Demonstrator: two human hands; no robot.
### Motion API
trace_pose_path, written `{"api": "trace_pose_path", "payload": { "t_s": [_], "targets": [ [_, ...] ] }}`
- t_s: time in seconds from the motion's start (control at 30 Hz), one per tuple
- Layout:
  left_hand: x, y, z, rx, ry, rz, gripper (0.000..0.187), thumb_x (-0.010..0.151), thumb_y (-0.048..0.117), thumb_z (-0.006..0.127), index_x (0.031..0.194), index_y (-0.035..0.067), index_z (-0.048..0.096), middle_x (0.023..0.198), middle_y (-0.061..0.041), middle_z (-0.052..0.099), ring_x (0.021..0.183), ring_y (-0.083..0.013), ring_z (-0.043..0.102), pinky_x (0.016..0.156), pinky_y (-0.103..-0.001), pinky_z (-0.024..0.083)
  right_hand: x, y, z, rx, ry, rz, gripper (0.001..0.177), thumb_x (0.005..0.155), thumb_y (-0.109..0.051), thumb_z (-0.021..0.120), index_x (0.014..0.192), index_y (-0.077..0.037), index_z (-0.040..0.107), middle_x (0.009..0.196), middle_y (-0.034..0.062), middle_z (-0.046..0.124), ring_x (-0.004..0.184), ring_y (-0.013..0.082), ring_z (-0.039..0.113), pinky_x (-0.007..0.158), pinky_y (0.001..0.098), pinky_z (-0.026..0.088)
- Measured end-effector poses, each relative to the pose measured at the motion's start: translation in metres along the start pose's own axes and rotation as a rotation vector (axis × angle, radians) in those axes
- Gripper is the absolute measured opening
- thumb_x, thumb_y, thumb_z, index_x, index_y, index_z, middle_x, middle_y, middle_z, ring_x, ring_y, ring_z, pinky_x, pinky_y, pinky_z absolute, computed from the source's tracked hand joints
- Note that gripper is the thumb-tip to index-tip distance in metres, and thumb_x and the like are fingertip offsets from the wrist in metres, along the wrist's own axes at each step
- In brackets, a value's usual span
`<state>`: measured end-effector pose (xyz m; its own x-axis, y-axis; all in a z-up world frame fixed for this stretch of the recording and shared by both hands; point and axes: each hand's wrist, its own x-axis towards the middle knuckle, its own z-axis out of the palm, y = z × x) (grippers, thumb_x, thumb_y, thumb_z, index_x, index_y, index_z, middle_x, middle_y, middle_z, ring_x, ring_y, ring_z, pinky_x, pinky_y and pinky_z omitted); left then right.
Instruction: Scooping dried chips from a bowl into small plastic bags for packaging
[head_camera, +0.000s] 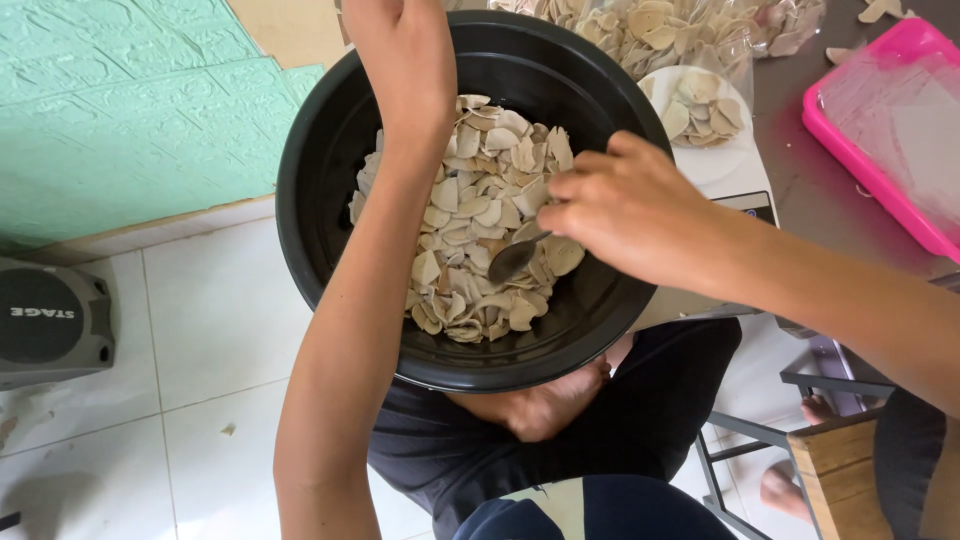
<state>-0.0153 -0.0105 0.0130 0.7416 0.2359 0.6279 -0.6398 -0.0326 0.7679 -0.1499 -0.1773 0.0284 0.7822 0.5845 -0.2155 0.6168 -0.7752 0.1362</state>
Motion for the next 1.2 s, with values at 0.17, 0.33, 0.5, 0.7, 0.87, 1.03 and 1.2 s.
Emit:
{"api": "trace_pose_path", "payload": {
  "t_s": [0.17,0.33,0.5,0.7,0.87,1.03,1.2],
  "targets": [
    [0.002,-0.003,-0.004,0.009,-0.039,-0.058,0.023,0.093,0.005,0.044,0.080,0.018,0.029,0.068,0.005,0.022,0.066,-0.0111,0.017,0.065,-0.032,0.022,-0.005,-0.001,0.016,-0.024,0.168,-0.207,0.014,0.091,-0.012,0.066,0.084,-0.018,0.076,0.085,0.0050,0.074,0.079,0.0247,0.070,0.071,0.0404,0.043],
    [0.006,-0.006,-0.009,0.009,-0.092,-0.147,0.021,0.094,0.002,0.044,0.082,0.019,0.042,0.067,0.007,0.026,0.060,-0.0109,0.023,0.068,-0.029,0.033,-0.009,0.001,0.026,0.205,0.199,-0.252,0.019,0.096,-0.024,0.062,0.084,-0.018,0.076,0.083,0.0059,0.073,0.076,0.0290,0.073,0.062,0.0407,0.050],
    [0.007,-0.013,-0.015,0.024,-0.133,-0.212,0.024,0.095,0.000,0.044,0.084,0.020,0.051,0.065,0.009,0.029,0.056,-0.0107,0.026,0.069,-0.027,0.040,-0.017,-0.002,-0.020,0.317,-0.204,0.033,0.022,0.094,-0.032,0.064,0.107,-0.017,0.074,0.091,0.0139,0.078,0.079,0.0354,0.076,0.083,0.0559,0.057],
    [0.009,-0.037,-0.013,0.168,-0.107,-0.065,0.021,0.093,0.004,0.042,0.082,0.017,0.054,0.067,0.016,0.032,0.053,-0.0063,0.027,0.069,-0.021,0.043,-0.018,0.016,-0.008,1.158,-0.014,0.102,0.024,0.093,-0.020,0.064,0.105,-0.002,0.074,0.086,0.0168,0.079,0.072,0.0278,0.074,0.070,0.0405,0.059],
    [0.007,-0.032,-0.014,0.144,-0.061,-0.073,0.016,0.093,0.007,0.043,0.082,0.017,0.049,0.070,0.013,0.030,0.059,-0.0078,0.025,0.068,-0.024,0.038,-0.020,0.008,0.016,1.351,0.319,0.086,0.027,0.105,-0.015,0.053,0.098,0.003,0.072,0.077,0.0159,0.073,0.064,0.0200,0.072,0.062,0.0310,0.063],
    [0.002,-0.022,-0.006,0.094,-0.012,-0.082,0.013,0.093,0.011,0.044,0.081,0.016,0.041,0.074,0.009,0.028,0.067,-0.0102,0.022,0.066,-0.028,0.031,-0.019,0.006,0.014,1.482,0.366,0.226,0.029,0.107,-0.013,0.051,0.095,0.007,0.069,0.072,0.0207,0.071,0.058,0.0212,0.070,0.056,0.0305,0.062],
    [0.000,-0.011,0.000,0.059,0.021,-0.074,0.015,0.092,0.015,0.045,0.081,0.016,0.035,0.078,0.006,0.027,0.074,-0.0119,0.019,0.064,-0.031,0.026,-0.012,0.005,0.001,1.612,0.272,0.382,0.027,0.105,-0.013,0.053,0.099,0.009,0.068,0.073,0.0228,0.071,0.059,0.0235,0.070,0.056,0.0304,0.060]
  ]
}}
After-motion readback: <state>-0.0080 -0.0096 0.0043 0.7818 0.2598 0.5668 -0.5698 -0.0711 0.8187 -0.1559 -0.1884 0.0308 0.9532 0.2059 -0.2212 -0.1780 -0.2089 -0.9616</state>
